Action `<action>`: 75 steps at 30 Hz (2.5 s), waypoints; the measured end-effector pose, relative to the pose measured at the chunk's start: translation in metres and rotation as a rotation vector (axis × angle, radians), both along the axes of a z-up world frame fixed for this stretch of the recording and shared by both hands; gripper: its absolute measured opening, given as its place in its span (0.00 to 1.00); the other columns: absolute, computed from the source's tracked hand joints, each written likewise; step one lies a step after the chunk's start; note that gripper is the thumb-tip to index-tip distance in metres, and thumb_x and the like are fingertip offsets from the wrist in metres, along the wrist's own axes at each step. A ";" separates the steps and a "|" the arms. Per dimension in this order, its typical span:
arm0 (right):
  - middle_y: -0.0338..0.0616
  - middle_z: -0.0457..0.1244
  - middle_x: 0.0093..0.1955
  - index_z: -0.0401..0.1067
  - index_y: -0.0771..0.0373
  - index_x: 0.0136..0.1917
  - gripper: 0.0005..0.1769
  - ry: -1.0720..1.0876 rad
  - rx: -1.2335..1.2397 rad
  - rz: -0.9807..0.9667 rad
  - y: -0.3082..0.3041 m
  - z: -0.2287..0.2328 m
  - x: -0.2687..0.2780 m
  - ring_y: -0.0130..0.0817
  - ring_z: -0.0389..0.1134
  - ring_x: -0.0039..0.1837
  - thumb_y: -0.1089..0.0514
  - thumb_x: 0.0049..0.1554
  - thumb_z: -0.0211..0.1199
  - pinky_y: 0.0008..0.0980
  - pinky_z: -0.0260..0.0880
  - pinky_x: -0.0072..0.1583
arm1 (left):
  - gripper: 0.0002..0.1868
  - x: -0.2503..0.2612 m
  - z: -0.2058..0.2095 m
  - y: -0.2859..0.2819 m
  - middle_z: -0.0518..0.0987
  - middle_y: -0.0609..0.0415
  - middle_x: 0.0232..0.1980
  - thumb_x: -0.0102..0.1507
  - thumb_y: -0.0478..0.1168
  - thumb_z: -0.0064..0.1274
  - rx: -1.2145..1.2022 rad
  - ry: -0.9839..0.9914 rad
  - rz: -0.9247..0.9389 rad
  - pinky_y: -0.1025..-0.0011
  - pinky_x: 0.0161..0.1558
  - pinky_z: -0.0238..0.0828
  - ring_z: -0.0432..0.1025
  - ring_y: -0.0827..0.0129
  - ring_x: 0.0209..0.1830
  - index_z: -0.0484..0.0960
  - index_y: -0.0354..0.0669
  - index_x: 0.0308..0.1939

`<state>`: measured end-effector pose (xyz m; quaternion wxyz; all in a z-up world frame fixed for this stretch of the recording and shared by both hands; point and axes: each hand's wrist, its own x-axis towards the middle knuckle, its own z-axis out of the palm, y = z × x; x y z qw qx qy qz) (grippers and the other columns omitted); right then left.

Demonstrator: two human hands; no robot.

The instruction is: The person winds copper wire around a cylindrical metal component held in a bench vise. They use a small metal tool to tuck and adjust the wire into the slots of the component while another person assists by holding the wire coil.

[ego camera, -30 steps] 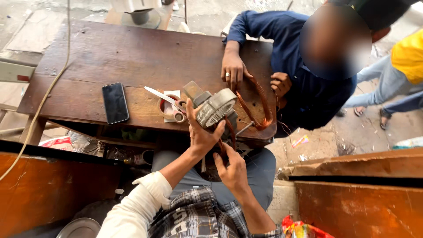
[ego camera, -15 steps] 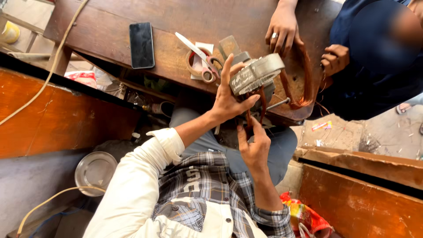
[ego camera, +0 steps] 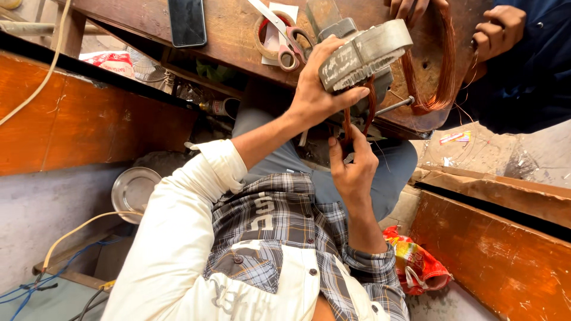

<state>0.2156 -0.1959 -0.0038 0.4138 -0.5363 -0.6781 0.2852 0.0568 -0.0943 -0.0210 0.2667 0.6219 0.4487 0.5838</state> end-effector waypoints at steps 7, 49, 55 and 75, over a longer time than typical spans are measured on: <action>0.49 0.68 0.43 0.72 0.68 0.66 0.23 -0.036 -0.001 0.009 -0.001 0.004 0.001 0.38 0.69 0.44 0.52 0.63 0.68 0.36 0.70 0.49 | 0.37 0.005 0.002 -0.001 0.72 0.49 0.68 0.58 0.43 0.75 -0.058 -0.063 -0.007 0.63 0.75 0.67 0.67 0.62 0.74 0.74 0.40 0.66; 0.67 0.52 0.78 0.22 0.73 0.84 0.73 1.618 0.096 -0.100 0.071 0.059 0.113 0.52 0.63 0.74 0.20 0.55 0.54 0.49 0.64 0.77 | 0.35 0.036 -0.006 -0.105 0.70 0.47 0.71 0.62 0.38 0.55 -0.604 -0.850 -0.649 0.62 0.74 0.55 0.63 0.59 0.74 0.63 0.38 0.72; 0.61 0.63 0.69 0.39 0.75 0.87 0.52 1.228 0.039 -0.073 0.053 0.045 0.118 0.49 0.67 0.68 0.38 0.69 0.56 0.47 0.67 0.71 | 0.30 0.030 -0.002 -0.097 0.75 0.50 0.67 0.65 0.48 0.55 -0.674 -1.066 -0.965 0.58 0.76 0.52 0.62 0.60 0.76 0.70 0.43 0.69; 0.41 0.71 0.34 0.82 0.59 0.52 0.09 -0.176 -0.205 -0.113 0.056 0.025 0.101 0.27 0.72 0.36 0.56 0.61 0.65 0.31 0.69 0.39 | 0.27 0.001 -0.003 -0.098 0.77 0.53 0.55 0.62 0.57 0.60 -0.804 -1.224 -1.151 0.57 0.70 0.64 0.62 0.59 0.75 0.73 0.47 0.56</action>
